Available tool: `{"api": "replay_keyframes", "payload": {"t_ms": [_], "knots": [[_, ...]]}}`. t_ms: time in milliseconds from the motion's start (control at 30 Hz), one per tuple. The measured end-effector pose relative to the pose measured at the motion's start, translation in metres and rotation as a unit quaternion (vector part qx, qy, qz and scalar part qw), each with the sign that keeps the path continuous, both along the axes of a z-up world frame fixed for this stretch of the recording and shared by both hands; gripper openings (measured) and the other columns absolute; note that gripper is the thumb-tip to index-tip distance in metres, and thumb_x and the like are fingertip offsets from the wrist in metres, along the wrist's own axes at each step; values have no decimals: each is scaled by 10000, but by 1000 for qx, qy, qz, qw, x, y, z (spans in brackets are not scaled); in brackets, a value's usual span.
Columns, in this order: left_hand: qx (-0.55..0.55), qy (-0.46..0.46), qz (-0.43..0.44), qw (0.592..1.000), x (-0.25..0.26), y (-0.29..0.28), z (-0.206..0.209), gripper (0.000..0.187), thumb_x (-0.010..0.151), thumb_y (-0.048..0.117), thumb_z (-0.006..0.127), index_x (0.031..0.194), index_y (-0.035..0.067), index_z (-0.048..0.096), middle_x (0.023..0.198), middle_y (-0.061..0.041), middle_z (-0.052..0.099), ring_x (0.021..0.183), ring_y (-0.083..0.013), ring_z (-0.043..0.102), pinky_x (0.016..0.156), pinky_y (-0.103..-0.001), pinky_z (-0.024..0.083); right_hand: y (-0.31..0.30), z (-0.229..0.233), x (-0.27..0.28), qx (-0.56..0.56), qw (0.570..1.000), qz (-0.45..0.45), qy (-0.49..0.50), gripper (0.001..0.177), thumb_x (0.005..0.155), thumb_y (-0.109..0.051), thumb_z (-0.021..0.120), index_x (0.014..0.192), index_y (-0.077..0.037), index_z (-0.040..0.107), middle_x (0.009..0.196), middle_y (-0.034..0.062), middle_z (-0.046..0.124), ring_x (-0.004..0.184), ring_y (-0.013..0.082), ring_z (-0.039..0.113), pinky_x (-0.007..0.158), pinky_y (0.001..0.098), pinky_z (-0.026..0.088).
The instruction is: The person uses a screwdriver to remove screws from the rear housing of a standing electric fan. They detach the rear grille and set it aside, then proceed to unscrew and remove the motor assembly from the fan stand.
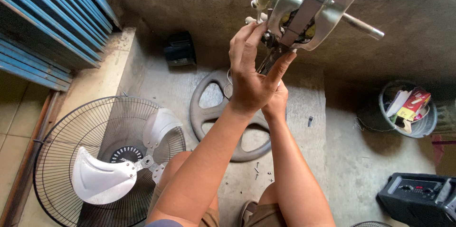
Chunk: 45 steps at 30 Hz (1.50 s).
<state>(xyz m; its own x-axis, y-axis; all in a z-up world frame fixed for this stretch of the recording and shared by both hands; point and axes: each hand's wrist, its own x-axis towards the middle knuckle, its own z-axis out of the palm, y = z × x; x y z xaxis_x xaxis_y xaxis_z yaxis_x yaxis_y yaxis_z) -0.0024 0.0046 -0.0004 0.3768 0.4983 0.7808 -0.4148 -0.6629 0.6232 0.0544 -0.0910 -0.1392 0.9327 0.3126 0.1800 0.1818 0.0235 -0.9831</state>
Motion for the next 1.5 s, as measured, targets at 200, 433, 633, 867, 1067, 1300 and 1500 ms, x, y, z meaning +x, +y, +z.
{"api": "replay_keyframes", "payload": {"t_ms": [200,433,633,867,1067,1300,1500], "knots": [[-16,6,4,1000,-7,5,3,394,1058,234,702,1394,65,584,1357,-124,575,1290,-281,529,1135,-404,436,1,-10,4,96,995,35,21,271,949,-104,748,1187,-22,647,1080,1,703,940,77,619,830,246,534],[-50,29,-19,998,-9,10,6,325,1042,142,652,1353,52,634,1289,-112,599,1178,-269,549,1037,-384,463,1,-5,4,106,992,38,56,293,923,-82,753,1191,-18,652,1084,10,708,939,85,636,826,252,542],[-56,3,-52,997,-6,12,10,339,1044,192,691,1360,79,637,1213,-72,634,1127,-221,580,993,-344,501,-1,-4,5,87,994,43,59,305,942,-86,734,1220,-9,635,1110,31,701,965,101,635,836,260,545],[-93,-28,-96,991,-4,11,9,326,1081,196,695,1376,84,615,1205,-67,647,1112,-178,628,971,-309,547,-1,-5,8,73,994,33,70,346,966,-133,695,1286,-23,620,1171,26,686,1024,107,635,883,261,539],[-176,24,-41,983,4,17,2,413,1057,141,631,1436,50,494,1354,-117,553,1225,-214,572,1048,-350,479,-1,-7,9,78,991,28,107,271,918,-54,752,1163,-30,638,960,9,681,758,71,564,626,233,459],[-234,63,-170,955,18,32,-19,430,1064,12,499,1486,68,555,1446,-106,604,1369,-255,599,1211,-385,459,0,-6,10,55,989,21,134,202,891,0,689,1057,-83,608,748,17,642,538,73,534,438,235,371],[-234,113,-121,958,18,29,-19,526,977,-36,484,1498,36,501,1464,-155,549,1348,-274,540,1170,-397,428,2,-2,7,96,982,22,163,244,881,10,705,1080,-92,609,792,-26,621,539,38,470,429,223,331]]}}
